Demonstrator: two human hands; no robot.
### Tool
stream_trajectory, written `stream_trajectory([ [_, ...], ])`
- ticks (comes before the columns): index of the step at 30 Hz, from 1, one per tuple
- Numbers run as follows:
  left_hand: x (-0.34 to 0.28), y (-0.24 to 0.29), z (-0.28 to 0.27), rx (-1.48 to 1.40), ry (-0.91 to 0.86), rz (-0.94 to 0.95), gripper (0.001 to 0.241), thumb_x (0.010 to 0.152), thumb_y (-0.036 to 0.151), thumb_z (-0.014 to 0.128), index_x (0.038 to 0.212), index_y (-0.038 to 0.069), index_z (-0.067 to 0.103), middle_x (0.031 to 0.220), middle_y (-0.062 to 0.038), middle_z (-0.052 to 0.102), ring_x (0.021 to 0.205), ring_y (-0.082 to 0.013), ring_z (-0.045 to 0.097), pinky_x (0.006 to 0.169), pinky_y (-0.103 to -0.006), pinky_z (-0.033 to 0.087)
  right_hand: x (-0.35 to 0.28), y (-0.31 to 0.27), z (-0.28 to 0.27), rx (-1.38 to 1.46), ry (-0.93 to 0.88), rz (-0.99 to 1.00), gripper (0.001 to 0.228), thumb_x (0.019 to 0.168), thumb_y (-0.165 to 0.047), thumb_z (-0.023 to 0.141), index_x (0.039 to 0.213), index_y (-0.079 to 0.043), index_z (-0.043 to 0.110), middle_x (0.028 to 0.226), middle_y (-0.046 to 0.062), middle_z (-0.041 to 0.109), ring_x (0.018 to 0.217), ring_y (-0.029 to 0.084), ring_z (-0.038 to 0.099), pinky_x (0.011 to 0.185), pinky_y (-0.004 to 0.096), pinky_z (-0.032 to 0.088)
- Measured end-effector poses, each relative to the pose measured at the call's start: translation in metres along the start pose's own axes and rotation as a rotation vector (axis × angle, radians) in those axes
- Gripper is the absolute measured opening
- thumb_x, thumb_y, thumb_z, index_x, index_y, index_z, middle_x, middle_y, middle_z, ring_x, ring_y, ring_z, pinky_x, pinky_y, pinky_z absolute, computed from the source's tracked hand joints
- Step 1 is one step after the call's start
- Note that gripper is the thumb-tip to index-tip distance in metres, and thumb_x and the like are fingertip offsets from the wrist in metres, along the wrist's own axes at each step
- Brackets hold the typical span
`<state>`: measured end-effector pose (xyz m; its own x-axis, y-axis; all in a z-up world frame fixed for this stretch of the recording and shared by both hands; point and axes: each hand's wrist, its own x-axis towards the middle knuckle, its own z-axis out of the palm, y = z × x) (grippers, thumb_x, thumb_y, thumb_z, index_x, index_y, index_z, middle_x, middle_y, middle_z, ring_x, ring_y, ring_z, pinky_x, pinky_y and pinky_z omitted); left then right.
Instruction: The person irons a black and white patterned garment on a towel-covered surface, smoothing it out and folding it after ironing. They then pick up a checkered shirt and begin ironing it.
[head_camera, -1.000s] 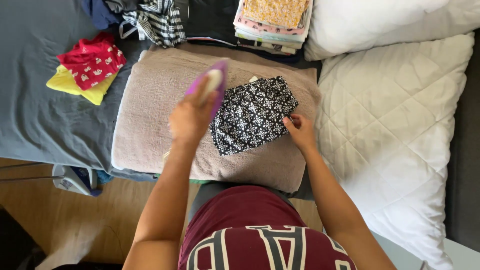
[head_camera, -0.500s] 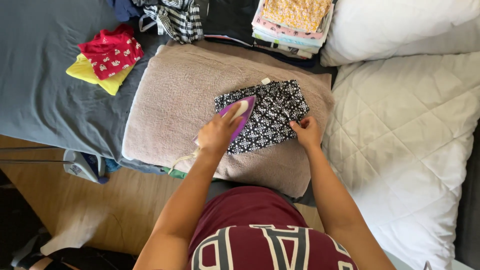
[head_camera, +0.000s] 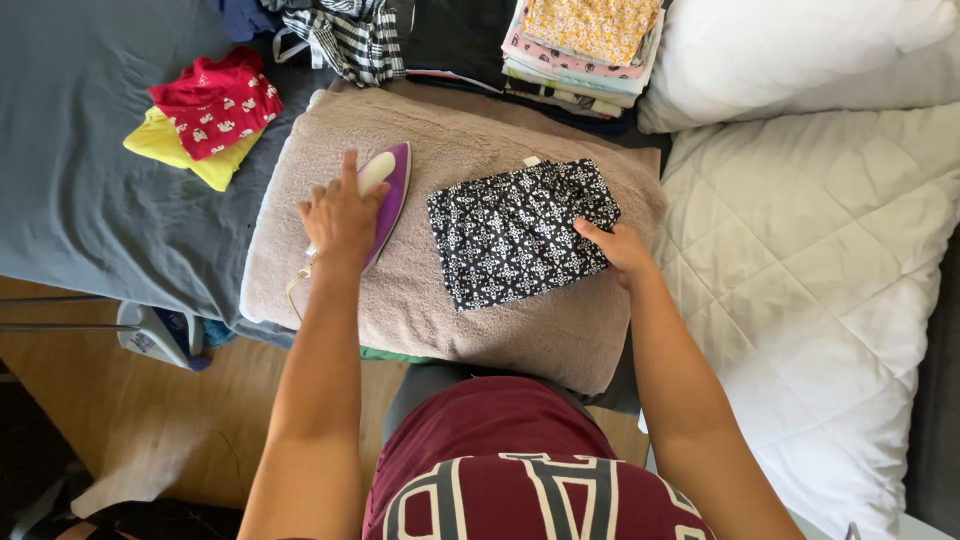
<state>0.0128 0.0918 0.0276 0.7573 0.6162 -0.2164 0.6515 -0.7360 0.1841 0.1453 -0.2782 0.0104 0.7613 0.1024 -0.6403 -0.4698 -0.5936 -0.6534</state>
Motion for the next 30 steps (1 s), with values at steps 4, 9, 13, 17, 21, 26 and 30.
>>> stream_trajectory([
  [4, -0.046, 0.042, 0.034, 0.008, 0.654, 0.212, 0.040, 0.105, 0.046, 0.058, 0.138, 0.025, 0.054, 0.121, -0.009, 0.065, 0.115, -0.0296, 0.057, 0.094, -0.0492, 0.043, -0.018, -0.022, -0.011, -0.078, -0.024, -0.006, 0.108, 0.072, -0.063, 0.086, 0.147, 0.005, 0.050, 0.145, 0.033, 0.050, 0.139, 0.049, 0.043, 0.109, 0.060, 0.040],
  [9, -0.087, 0.062, 0.087, -0.604, -0.317, -0.243, 0.097, 0.084, 0.087, 0.049, 0.150, 0.018, 0.035, 0.149, -0.019, 0.043, 0.136, -0.0425, 0.048, 0.113, -0.0541, 0.040, 0.017, 0.010, -0.016, 0.543, -0.239, 0.012, 0.070, 0.077, -0.025, 0.092, 0.134, -0.003, 0.058, 0.113, 0.012, 0.070, 0.099, 0.030, 0.072, 0.078, 0.042, 0.063],
  [13, -0.049, 0.055, 0.144, -0.619, -0.390, -0.290, 0.090, 0.078, 0.092, 0.053, 0.136, 0.023, 0.051, 0.128, -0.005, 0.065, 0.125, -0.0294, 0.061, 0.105, -0.0511, 0.046, 0.023, 0.020, -0.015, 0.509, -0.253, -0.067, 0.072, 0.075, -0.015, 0.091, 0.137, -0.004, 0.056, 0.117, 0.015, 0.069, 0.103, 0.034, 0.071, 0.082, 0.045, 0.062],
  [17, -0.043, 0.076, 0.137, -0.729, -0.317, -0.228, 0.071, 0.080, 0.073, 0.067, 0.123, 0.017, 0.058, 0.118, -0.011, 0.064, 0.116, -0.0322, 0.064, 0.094, -0.0504, 0.051, 0.038, 0.041, -0.020, 0.460, -0.168, -0.226, 0.071, 0.076, -0.010, 0.091, 0.138, -0.007, 0.057, 0.119, 0.012, 0.069, 0.105, 0.029, 0.069, 0.084, 0.041, 0.060],
  [21, -0.043, 0.101, 0.060, -0.932, -0.206, -0.069, 0.050, 0.095, 0.054, 0.066, 0.118, 0.011, 0.054, 0.112, -0.022, 0.067, 0.115, -0.0433, 0.064, 0.096, -0.0529, 0.052, 0.035, 0.049, -0.027, 0.517, -0.034, -0.441, 0.067, 0.080, -0.008, 0.088, 0.140, -0.013, 0.059, 0.124, 0.008, 0.068, 0.108, 0.022, 0.067, 0.090, 0.038, 0.058],
  [26, -0.008, 0.109, 0.071, -0.894, -0.186, -0.011, 0.041, 0.095, 0.042, 0.070, 0.127, 0.020, 0.055, 0.106, -0.015, 0.071, 0.105, -0.0314, 0.066, 0.093, -0.0436, 0.052, 0.013, 0.050, -0.012, 0.493, 0.068, -0.253, 0.085, 0.083, -0.019, 0.088, 0.153, -0.017, 0.039, 0.133, 0.018, 0.059, 0.120, 0.034, 0.058, 0.098, 0.049, 0.052],
  [30, 0.007, 0.103, 0.096, -0.715, -0.175, -0.061, 0.055, 0.093, 0.043, 0.068, 0.141, 0.025, 0.049, 0.116, -0.017, 0.072, 0.115, -0.0376, 0.067, 0.099, -0.0497, 0.052, -0.017, 0.032, -0.005, 0.445, 0.118, -0.096, 0.096, 0.081, -0.017, 0.087, 0.159, -0.017, 0.033, 0.145, 0.028, 0.046, 0.125, 0.039, 0.051, 0.103, 0.051, 0.050],
])
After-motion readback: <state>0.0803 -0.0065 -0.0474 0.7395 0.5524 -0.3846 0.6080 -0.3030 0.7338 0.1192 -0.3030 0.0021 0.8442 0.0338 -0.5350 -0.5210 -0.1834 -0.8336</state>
